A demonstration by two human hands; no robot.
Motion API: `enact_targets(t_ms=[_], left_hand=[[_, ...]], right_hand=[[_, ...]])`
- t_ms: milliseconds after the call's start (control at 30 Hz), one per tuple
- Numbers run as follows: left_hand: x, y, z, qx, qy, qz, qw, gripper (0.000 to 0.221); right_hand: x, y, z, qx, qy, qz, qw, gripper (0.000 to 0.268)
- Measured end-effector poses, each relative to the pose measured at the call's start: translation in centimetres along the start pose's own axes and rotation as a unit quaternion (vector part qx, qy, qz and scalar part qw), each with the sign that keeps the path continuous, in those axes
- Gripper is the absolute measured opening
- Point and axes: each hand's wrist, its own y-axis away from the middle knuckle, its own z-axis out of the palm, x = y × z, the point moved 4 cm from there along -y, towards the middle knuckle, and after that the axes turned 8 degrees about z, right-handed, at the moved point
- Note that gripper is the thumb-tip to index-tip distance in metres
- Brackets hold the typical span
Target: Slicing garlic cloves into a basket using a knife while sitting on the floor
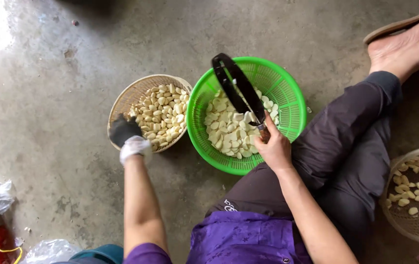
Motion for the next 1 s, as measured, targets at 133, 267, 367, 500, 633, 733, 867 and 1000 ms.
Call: enact_targets(t_ms=[133, 267, 367, 500, 633, 733, 867, 1000], left_hand=[[-0.1, -5.2, -2.9, 0.120, -0.066, -0.080, 0.987, 0.053], [-0.4, -6.6, -1.0, 0.214, 0.023, -0.080, 0.973, 0.052], [-0.2, -6.7, 0.7, 0.142, 0.097, -0.135, 0.976, 0.065], [-1.6, -7.4, 0.9, 0.112, 0.181, -0.135, 0.968, 0.071], [2.3, -3.4, -0.6, 0.075, 0.199, -0.042, 0.976, 0.054], [7.9, 1.4, -2.7, 0.029, 0.198, 0.060, 0.978, 0.047], [15.2, 4.4, -10.1, 0.170, 0.124, 0.229, 0.951, 0.036], [12.9, -8.7, -4.9, 0.253, -0.014, 0.216, 0.943, 0.041]], right_hand=[[-0.2, -0.6, 0.3, -0.016, -0.023, 0.075, 0.997, 0.077], [0.2, -1.2, 1.2, -0.021, -0.048, 0.112, 0.992, 0.075], [-0.5, -1.3, 1.2, -0.027, -0.051, 0.117, 0.991, 0.073], [-1.3, -0.7, 0.8, -0.025, -0.063, 0.116, 0.991, 0.072], [-2.3, -0.2, 0.3, -0.031, -0.081, 0.101, 0.991, 0.070], [-2.5, -0.2, 0.2, -0.031, -0.081, 0.099, 0.991, 0.068], [-2.3, -0.1, 0.2, -0.025, -0.091, 0.088, 0.992, 0.065], [-2.5, 0.1, 0.2, -0.019, -0.107, 0.076, 0.991, 0.063]])
